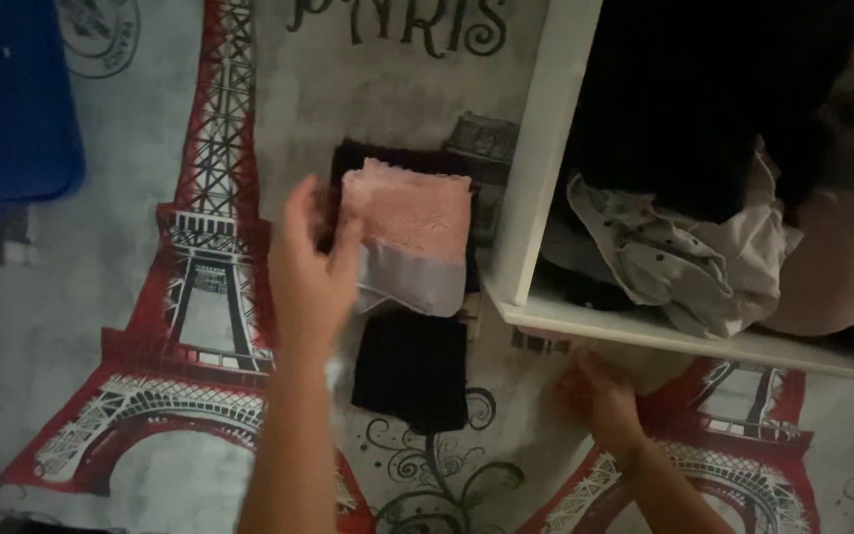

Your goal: The person removes underwear and socks from a divided drawer organizer on the bed, folds each item flat on the bedspread by hand, and places the folded items back into the organizer compartments.

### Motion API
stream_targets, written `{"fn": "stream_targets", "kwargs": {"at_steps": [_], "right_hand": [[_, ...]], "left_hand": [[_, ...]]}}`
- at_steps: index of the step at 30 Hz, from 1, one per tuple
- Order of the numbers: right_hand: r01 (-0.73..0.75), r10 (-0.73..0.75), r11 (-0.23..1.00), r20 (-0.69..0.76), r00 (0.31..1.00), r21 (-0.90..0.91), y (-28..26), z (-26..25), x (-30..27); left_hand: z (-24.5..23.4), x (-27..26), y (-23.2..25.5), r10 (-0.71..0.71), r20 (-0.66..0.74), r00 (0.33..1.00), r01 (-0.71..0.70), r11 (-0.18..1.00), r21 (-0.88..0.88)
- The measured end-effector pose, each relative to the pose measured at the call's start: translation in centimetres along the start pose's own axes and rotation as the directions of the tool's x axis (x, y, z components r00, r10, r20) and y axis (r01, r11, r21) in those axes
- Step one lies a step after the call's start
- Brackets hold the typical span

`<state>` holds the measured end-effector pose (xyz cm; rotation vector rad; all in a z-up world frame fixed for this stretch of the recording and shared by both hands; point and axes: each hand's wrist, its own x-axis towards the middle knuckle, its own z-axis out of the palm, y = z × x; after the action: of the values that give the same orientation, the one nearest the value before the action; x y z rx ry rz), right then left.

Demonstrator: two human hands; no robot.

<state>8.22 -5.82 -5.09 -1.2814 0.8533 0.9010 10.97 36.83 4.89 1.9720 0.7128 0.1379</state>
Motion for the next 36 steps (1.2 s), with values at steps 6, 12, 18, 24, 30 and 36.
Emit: {"fn": "stream_targets", "kwargs": {"at_steps": [6,12,18,24,30,36], "right_hand": [[-0.043,-0.002,0.974,-0.198,0.980,-0.224,-1.2,2.0,-1.2],[-0.014,-0.025,0.980,-0.192,0.981,-0.201,1.1,-0.3,0.2],[-0.035,0.028,0.997,-0.103,0.994,-0.069,3.9,-1.8,2.9],[0.140,-0.147,0.959,-0.011,0.989,-0.247,6.2,-1.0,5.2],[0.178,-0.123,0.938,0.194,0.973,-0.297,-1.4,1.6,-2.1],[0.722,-0.626,0.293,0.445,0.640,-0.626,-3.2,-6.9,-3.0]], "left_hand": [[7.2,-2.8,-1.8,0.500,0.043,0.865,-0.423,0.680,0.599],[10.0,-0.9,-1.3,0.287,0.110,0.952,-0.289,0.712,0.641],[9.9,0.6,-9.2,0.273,0.043,0.961,-0.242,0.756,0.609],[8.0,-6.7,9.0,0.586,-0.120,0.801,-0.559,0.805,0.200],[21.2,-9.0,17.1,0.811,0.208,0.547,-0.832,0.498,0.245],[25.3,-9.0,19.1,0.693,0.279,0.664,-0.636,0.329,0.698]]}}
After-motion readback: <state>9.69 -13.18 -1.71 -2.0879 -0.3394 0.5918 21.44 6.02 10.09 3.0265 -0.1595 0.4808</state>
